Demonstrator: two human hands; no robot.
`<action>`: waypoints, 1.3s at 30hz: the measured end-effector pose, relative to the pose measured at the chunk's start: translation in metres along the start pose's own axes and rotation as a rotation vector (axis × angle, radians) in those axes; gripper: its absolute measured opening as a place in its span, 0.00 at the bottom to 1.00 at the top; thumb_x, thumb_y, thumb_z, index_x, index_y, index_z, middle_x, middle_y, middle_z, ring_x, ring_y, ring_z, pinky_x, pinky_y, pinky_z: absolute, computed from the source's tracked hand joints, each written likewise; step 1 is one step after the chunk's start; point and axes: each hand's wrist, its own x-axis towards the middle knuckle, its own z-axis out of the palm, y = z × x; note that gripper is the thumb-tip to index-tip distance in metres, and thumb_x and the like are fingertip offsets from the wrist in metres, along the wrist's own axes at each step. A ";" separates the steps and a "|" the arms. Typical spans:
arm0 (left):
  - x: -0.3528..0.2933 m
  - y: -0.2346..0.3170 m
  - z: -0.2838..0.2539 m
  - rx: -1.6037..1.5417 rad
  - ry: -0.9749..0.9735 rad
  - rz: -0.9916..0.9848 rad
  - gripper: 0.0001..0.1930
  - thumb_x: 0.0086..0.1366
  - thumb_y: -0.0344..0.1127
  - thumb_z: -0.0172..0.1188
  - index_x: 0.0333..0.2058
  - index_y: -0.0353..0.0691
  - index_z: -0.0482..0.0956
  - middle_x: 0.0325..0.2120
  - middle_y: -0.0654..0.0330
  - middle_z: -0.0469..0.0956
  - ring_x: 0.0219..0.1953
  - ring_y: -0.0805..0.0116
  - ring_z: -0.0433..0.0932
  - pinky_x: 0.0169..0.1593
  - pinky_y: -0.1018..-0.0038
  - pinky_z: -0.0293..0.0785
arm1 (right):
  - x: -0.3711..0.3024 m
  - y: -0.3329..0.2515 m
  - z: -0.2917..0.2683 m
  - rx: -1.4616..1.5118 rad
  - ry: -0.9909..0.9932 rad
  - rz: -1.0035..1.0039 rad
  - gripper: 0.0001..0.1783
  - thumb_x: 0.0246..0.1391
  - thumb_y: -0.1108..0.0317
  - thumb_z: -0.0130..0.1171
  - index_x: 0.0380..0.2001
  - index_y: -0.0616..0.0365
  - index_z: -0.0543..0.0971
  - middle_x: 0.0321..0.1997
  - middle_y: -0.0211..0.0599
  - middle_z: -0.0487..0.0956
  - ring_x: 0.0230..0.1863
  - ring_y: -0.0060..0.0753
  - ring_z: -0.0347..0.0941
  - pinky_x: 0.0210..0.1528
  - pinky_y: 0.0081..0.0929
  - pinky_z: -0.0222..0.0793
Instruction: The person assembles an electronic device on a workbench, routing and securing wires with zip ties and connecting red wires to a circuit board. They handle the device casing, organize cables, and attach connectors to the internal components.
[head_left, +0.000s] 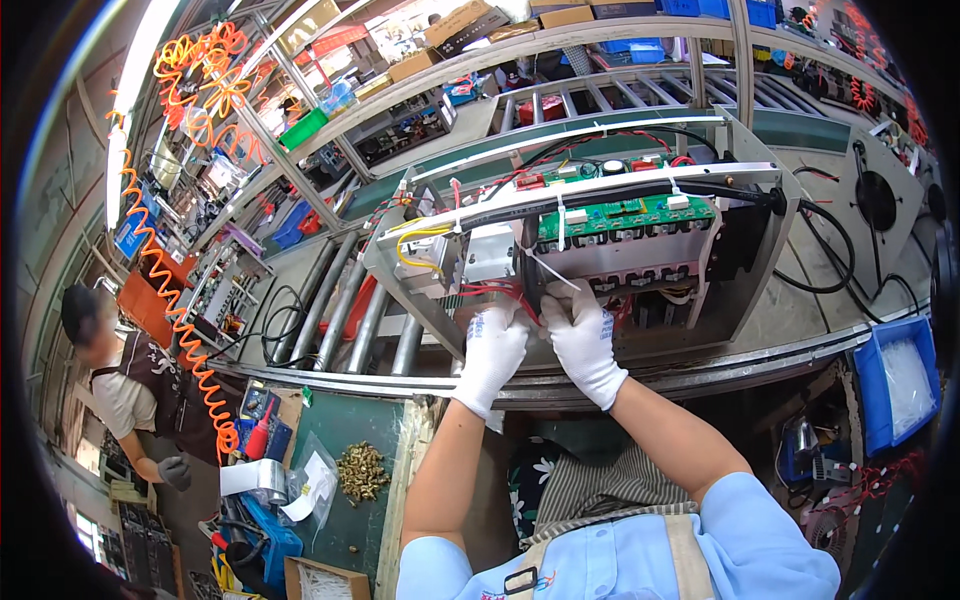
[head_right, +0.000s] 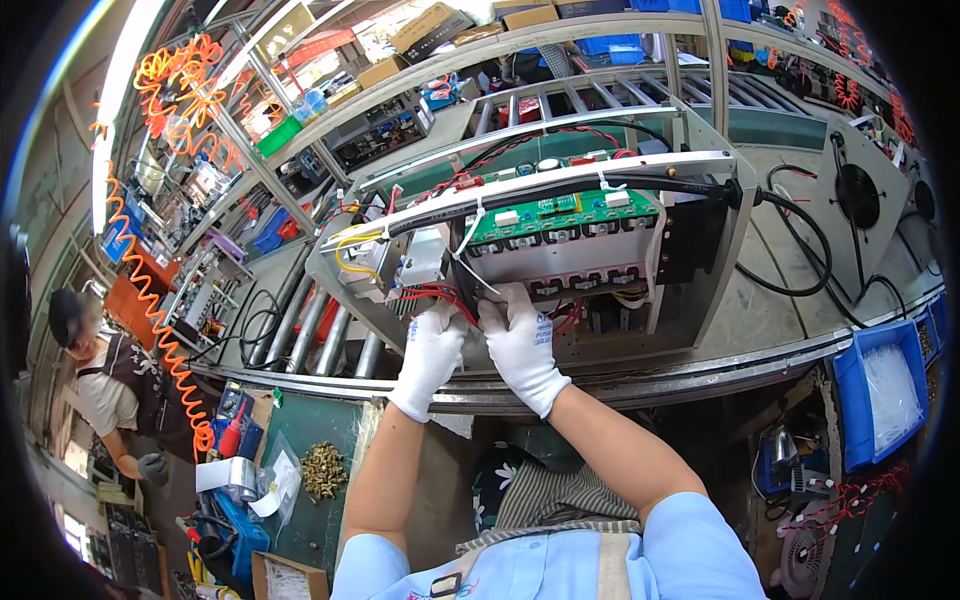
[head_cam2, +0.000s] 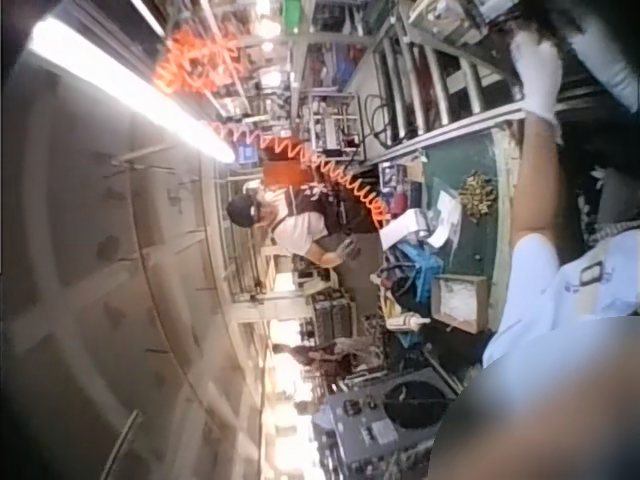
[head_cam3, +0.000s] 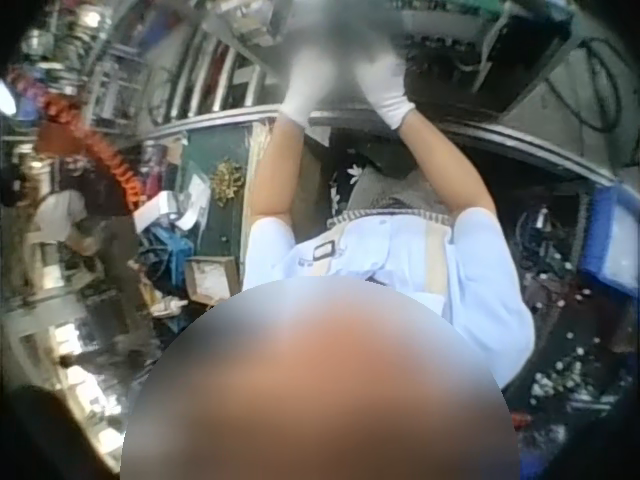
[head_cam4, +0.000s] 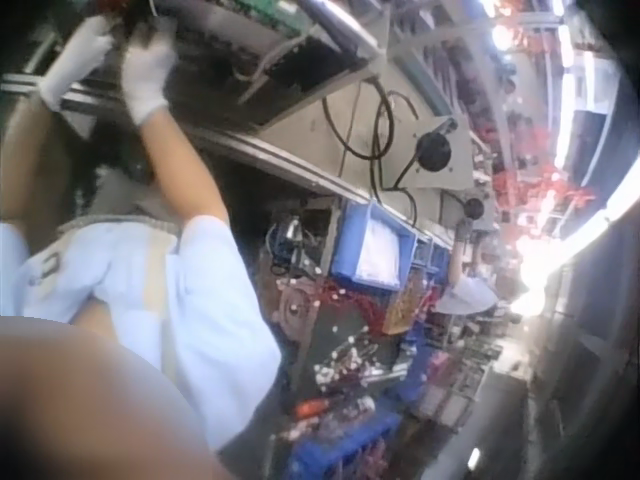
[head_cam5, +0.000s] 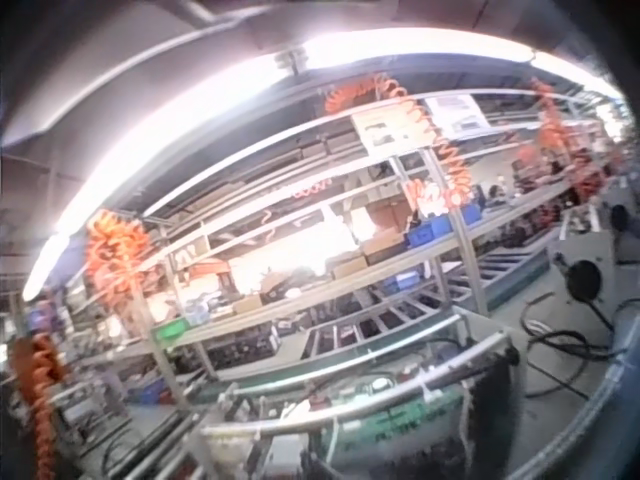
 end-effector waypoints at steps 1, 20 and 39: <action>-0.003 0.008 -0.003 0.150 0.035 0.038 0.08 0.63 0.30 0.54 0.38 0.35 0.79 0.19 0.56 0.77 0.21 0.65 0.75 0.28 0.69 0.70 | -0.002 -0.001 0.000 0.064 0.012 0.015 0.08 0.59 0.73 0.56 0.41 0.62 0.72 0.32 0.42 0.81 0.28 0.26 0.75 0.31 0.30 0.72; -0.013 0.026 -0.061 -0.401 -0.103 -0.049 0.07 0.67 0.29 0.57 0.41 0.33 0.77 0.31 0.62 0.80 0.34 0.78 0.77 0.39 0.79 0.72 | 0.007 -0.044 -0.010 0.324 -0.418 0.360 0.11 0.61 0.69 0.60 0.43 0.62 0.74 0.38 0.34 0.79 0.37 0.26 0.78 0.40 0.23 0.73; -0.013 0.003 -0.072 -0.458 -0.030 -0.036 0.15 0.60 0.35 0.67 0.40 0.31 0.75 0.30 0.59 0.80 0.33 0.77 0.75 0.38 0.77 0.73 | 0.000 -0.038 0.018 0.037 -0.353 -0.079 0.06 0.57 0.76 0.59 0.38 0.63 0.80 0.34 0.32 0.79 0.36 0.21 0.75 0.39 0.22 0.71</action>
